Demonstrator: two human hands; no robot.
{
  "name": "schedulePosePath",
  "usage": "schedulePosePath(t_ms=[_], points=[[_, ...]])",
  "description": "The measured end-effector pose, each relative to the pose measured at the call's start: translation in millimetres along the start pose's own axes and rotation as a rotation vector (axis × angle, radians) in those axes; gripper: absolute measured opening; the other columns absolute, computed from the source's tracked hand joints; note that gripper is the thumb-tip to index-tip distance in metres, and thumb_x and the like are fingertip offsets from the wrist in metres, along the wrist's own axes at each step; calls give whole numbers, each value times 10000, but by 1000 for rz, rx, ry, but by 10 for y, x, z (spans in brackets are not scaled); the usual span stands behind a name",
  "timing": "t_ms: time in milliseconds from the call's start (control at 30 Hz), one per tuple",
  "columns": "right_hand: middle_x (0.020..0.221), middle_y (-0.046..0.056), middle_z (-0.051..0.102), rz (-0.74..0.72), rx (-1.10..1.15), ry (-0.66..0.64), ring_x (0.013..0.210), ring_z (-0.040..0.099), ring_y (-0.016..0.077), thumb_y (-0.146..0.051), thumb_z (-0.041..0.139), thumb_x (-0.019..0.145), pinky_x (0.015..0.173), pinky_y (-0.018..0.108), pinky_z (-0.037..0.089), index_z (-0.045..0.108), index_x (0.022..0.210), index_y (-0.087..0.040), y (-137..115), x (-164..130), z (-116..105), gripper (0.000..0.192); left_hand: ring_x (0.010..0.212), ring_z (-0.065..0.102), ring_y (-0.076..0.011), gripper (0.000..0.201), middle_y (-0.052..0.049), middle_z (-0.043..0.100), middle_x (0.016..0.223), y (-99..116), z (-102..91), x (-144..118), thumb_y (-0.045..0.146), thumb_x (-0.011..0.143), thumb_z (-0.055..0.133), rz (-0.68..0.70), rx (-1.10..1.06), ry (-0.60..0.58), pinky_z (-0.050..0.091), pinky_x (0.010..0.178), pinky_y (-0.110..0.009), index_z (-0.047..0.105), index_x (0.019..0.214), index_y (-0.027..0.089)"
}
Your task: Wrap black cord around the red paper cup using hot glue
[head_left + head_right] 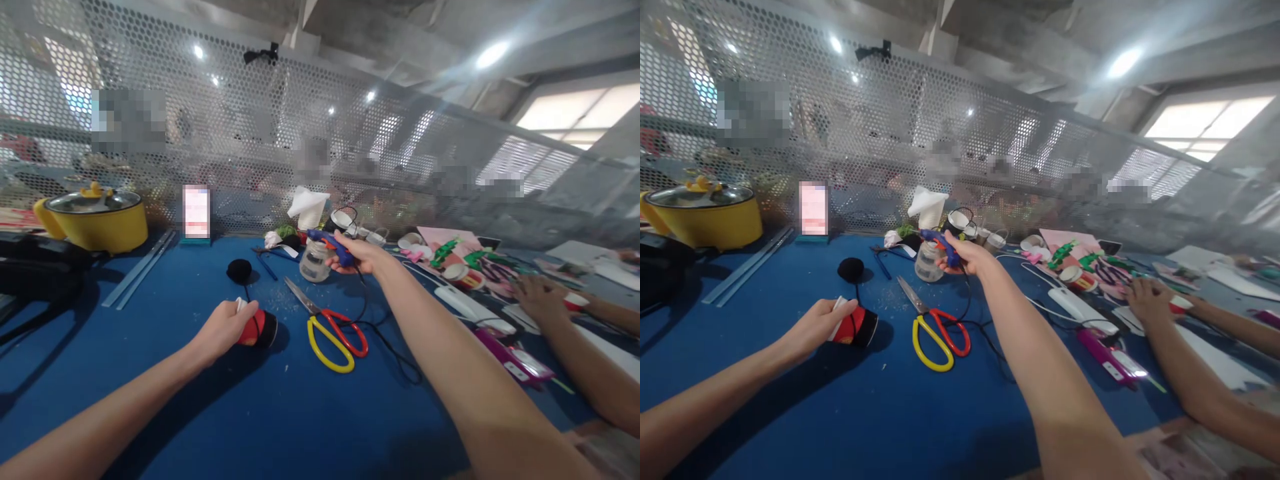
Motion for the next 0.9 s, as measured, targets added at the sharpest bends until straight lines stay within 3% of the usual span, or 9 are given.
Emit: schedulePosePath(t_ms=[133, 200, 233, 333, 433, 533, 667, 733, 900], points=[[506, 75, 551, -145, -197, 236, 632, 573, 197, -432, 475, 744, 531, 271, 420, 525, 616, -158, -62, -325, -164, 306, 404, 311, -93, 373, 43, 341, 419, -35, 13, 22, 506, 679, 365, 41, -9, -17, 211, 417, -225, 357, 490, 185], [638, 101, 579, -367, -283, 358, 776, 553, 219, -426, 463, 752, 598, 282, 390, 531, 653, -169, -125, -571, -105, 284, 409, 293, -89, 381, 44, 327, 425, -34, 19, 22, 504, 699, 346, 68, 28, -28, 207, 419, -225, 341, 489, 187], [709, 100, 589, -432, -300, 355, 826, 537, 218, -451, 431, 762, 630, 286, 378, 543, 681, -177, -129, -681, -8, 306, 412, 278, -86, 385, 46, 312, 428, -23, 20, 15, 502, 708, 338, 85, 57, -26, 203, 420, -225, 327, 484, 189], [703, 39, 610, -547, -344, 139, 710, 553, 159, -453, 453, 750, 642, 259, 368, 606, 646, -197, -64, -879, 492, 316, 417, 227, -79, 398, 52, 254, 435, 42, 25, -44, 490, 724, 328, 142, 167, 17, 181, 418, -228, 269, 464, 194], [609, 31, 591, -513, -366, -255, 611, 528, 140, -508, 378, 763, 598, 262, 355, 616, 570, -173, 88, -879, 1041, 454, 405, 212, -77, 394, 51, 247, 423, 127, 51, -142, 453, 735, 326, 221, 278, 23, 161, 414, -234, 246, 448, 196], [507, -2, 528, -455, -255, -452, 530, 468, 116, -551, 393, 724, 542, 253, 330, 591, 542, -160, 208, -816, 1318, 475, 383, 213, -75, 395, 51, 243, 400, 183, 80, -220, 420, 744, 330, 274, 370, 0, 158, 411, -236, 260, 427, 196], [647, -15, 573, -439, 141, -396, 604, 491, 97, -379, 581, 640, 602, 230, 360, 606, 683, -168, 242, -784, 1302, 217, 372, 233, -73, 390, 52, 256, 393, 205, 79, -222, 415, 746, 342, 288, 389, -19, 169, 407, -231, 267, 432, 196], [684, -4, 583, -419, 230, -377, 639, 501, 96, -324, 599, 624, 636, 228, 366, 601, 668, -161, 249, -788, 1253, 168, 381, 230, -72, 397, 52, 257, 400, 197, 66, -192, 435, 741, 344, 269, 362, -18, 171, 404, -227, 258, 437, 195], [579, -12, 541, -451, 1, -318, 573, 463, 100, -475, 519, 674, 586, 237, 341, 608, 641, -163, 281, -774, 1177, 327, 398, 214, -72, 411, 50, 251, 411, 182, 53, -159, 459, 733, 350, 219, 295, -40, 162, 402, -228, 259, 434, 192]])
Point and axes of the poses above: each hand's wrist, its own x-axis towards the middle knuckle, its own z-axis out of the palm, y = z × x, the point moved 3 cm from there along x, towards the middle knuckle
